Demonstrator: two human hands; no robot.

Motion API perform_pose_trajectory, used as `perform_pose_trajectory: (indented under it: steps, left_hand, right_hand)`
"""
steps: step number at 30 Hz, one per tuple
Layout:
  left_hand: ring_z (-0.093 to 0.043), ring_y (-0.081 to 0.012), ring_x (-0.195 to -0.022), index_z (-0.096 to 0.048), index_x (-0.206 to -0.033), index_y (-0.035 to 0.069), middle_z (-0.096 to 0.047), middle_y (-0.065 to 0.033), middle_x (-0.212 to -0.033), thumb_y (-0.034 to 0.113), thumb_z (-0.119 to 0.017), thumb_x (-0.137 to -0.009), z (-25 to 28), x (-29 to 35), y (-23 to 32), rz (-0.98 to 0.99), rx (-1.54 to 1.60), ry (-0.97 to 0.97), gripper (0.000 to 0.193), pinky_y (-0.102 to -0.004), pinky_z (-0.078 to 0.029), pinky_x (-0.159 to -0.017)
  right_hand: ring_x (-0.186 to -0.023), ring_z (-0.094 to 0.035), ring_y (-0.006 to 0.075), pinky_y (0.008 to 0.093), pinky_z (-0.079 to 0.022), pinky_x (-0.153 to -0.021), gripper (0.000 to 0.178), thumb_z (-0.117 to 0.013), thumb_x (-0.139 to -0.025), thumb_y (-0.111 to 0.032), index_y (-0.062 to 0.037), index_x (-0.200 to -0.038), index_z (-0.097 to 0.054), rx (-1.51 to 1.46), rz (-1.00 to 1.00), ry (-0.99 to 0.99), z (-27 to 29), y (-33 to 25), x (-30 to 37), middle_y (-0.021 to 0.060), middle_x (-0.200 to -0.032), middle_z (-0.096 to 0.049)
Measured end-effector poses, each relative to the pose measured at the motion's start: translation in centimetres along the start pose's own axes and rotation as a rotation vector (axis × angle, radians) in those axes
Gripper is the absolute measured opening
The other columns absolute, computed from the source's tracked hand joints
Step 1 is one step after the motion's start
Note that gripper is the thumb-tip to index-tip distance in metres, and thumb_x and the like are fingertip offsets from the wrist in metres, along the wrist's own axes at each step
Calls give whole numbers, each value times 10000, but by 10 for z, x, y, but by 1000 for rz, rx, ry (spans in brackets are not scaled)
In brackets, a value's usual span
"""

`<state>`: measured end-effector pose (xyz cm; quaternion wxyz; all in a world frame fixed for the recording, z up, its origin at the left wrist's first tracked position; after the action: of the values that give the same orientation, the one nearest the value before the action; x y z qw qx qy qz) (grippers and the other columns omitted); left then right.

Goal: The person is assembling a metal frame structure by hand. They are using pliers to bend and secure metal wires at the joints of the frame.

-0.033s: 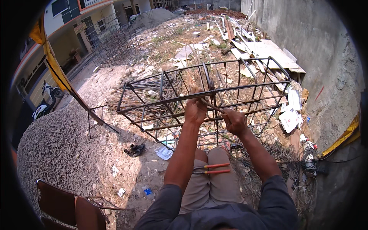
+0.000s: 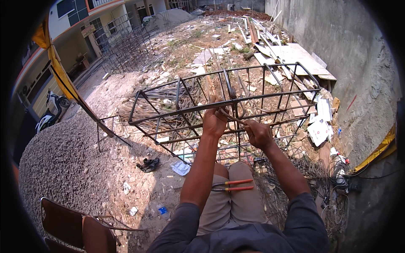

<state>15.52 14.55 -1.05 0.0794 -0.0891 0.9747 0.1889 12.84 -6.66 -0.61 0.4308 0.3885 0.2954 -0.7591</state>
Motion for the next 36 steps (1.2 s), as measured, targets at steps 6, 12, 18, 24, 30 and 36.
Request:
perform_pose_trajectory:
  steps: [6,12,18,24,30,36]
  left_hand:
    - [-690,-171,-863,-569,-1426,41,-708,-44,-944,122,-558,-1042,-4,9,7,94,19,20,393,-393,-588,-898]
    - [-680,-212,-930,-686,-1060,21,-708,-73,-931,98,-562,-1028,5,13,4,53,38,-54,150,-408,-569,-952]
    - [-631,-165,-884,-619,-963,74,-651,-34,-909,133,-570,-1045,-1,22,-6,18,30,-130,112,-393,-560,-953]
    - [-617,-146,-883,-616,-1091,65,-626,-29,-917,96,-545,-1056,-4,27,-6,-18,23,-186,86,-407,-566,-983]
    - [-597,-135,-848,-609,-955,84,-623,-22,-911,137,-564,-1053,-8,26,-2,-6,-72,-114,120,-412,-554,-986]
    - [-621,-142,-877,-609,-1043,87,-628,-18,-908,97,-566,-1050,1,24,-1,-20,-8,-157,45,-418,-566,-993]
  right_hand:
    - [-552,-666,274,388,-513,-466,174,-693,-962,-237,-70,-999,-661,80,112,-113,24,-22,-10,96,-737,-689]
    - [-520,-649,221,362,-492,-437,206,-715,-942,-292,-96,-961,-653,217,213,-244,52,-21,-36,47,-696,-661]
    - [-493,-637,195,346,-476,-400,192,-739,-924,-269,-94,-960,-670,237,341,-265,64,-14,-45,43,-716,-688]
    - [-487,-629,188,344,-467,-395,194,-738,-928,-268,-100,-902,-643,240,350,-303,65,-11,-44,32,-701,-668]
    - [-479,-619,190,349,-455,-391,190,-738,-929,-269,-110,-899,-638,241,335,-266,61,-6,-41,24,-659,-633]
    - [-468,-616,184,345,-465,-402,231,-727,-936,-328,-145,-829,-634,283,314,-253,63,-13,-47,0,-643,-626]
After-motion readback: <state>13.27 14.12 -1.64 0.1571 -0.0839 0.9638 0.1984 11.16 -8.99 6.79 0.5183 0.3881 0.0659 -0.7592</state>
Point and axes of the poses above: each hand's wrist, its own x-axis away from the middle knuckle, its own z-axis out of the back of the hand, y = z × x, the point moved 2 cm from there along -x, towards the middle knuckle
